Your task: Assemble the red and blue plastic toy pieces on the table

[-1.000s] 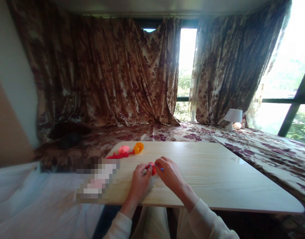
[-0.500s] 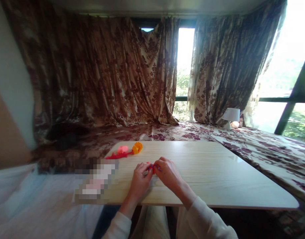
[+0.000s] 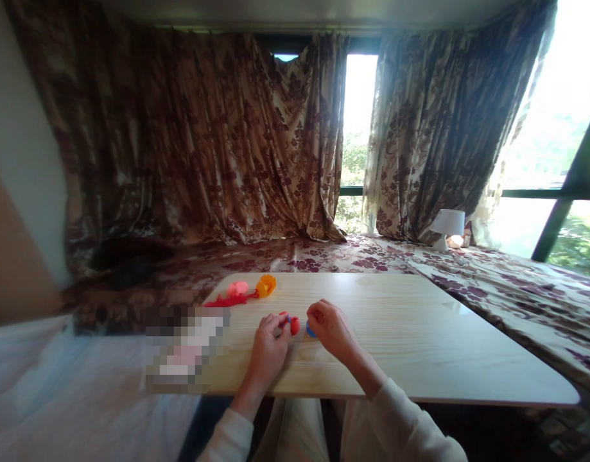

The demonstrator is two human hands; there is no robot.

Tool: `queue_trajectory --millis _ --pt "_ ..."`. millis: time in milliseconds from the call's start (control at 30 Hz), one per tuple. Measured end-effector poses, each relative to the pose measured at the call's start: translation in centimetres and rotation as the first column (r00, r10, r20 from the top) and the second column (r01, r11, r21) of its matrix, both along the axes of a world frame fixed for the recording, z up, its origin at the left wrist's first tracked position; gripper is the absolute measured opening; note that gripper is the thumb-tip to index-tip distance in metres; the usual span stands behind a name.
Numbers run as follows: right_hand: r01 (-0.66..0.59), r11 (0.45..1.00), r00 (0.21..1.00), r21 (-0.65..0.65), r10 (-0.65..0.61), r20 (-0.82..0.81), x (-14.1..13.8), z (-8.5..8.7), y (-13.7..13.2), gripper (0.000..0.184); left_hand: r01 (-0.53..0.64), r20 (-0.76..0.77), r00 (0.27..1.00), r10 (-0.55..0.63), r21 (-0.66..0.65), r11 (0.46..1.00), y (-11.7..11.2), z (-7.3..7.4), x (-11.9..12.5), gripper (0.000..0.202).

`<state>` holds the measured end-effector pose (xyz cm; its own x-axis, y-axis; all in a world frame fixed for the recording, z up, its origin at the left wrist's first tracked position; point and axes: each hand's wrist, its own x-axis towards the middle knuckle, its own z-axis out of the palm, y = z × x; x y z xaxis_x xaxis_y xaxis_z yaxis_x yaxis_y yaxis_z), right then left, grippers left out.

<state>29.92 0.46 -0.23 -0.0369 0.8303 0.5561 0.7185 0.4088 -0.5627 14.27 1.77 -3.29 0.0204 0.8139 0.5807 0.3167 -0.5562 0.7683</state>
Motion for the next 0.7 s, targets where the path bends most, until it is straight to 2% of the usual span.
queue_trajectory --millis 133,233,333,433,567,700 --pt "0.017 0.999 0.991 -0.034 -0.012 0.131 1.4 0.4 0.0 0.018 -0.043 -0.002 0.999 0.043 0.023 0.999 0.2 -0.2 -0.1 0.021" --pt "0.049 0.994 0.955 -0.101 -0.017 0.297 1.5 0.6 -0.3 0.023 -0.069 -0.005 0.998 0.069 0.044 0.997 0.3 -0.3 -0.1 0.021" --pt "0.052 0.986 0.918 -0.161 0.017 0.397 1.3 0.8 -0.5 0.028 -0.073 0.017 0.997 0.072 0.053 0.996 0.4 -0.4 -0.1 0.02" --pt "0.03 0.983 0.905 -0.179 0.049 0.423 1.3 0.9 -0.9 0.029 -0.07 0.036 0.997 0.068 0.055 0.996 0.5 -0.5 -0.1 0.019" --pt "-0.006 0.985 0.9 -0.173 0.081 0.428 1.4 0.7 -1.2 0.019 -0.076 0.03 0.997 0.074 0.059 0.995 0.5 -0.5 0.0 0.019" --pt "0.013 0.993 0.886 -0.113 0.041 0.462 1.1 -0.2 -0.9 0.022 -0.063 0.023 0.998 0.062 0.046 0.997 0.4 -0.5 -0.1 0.02"
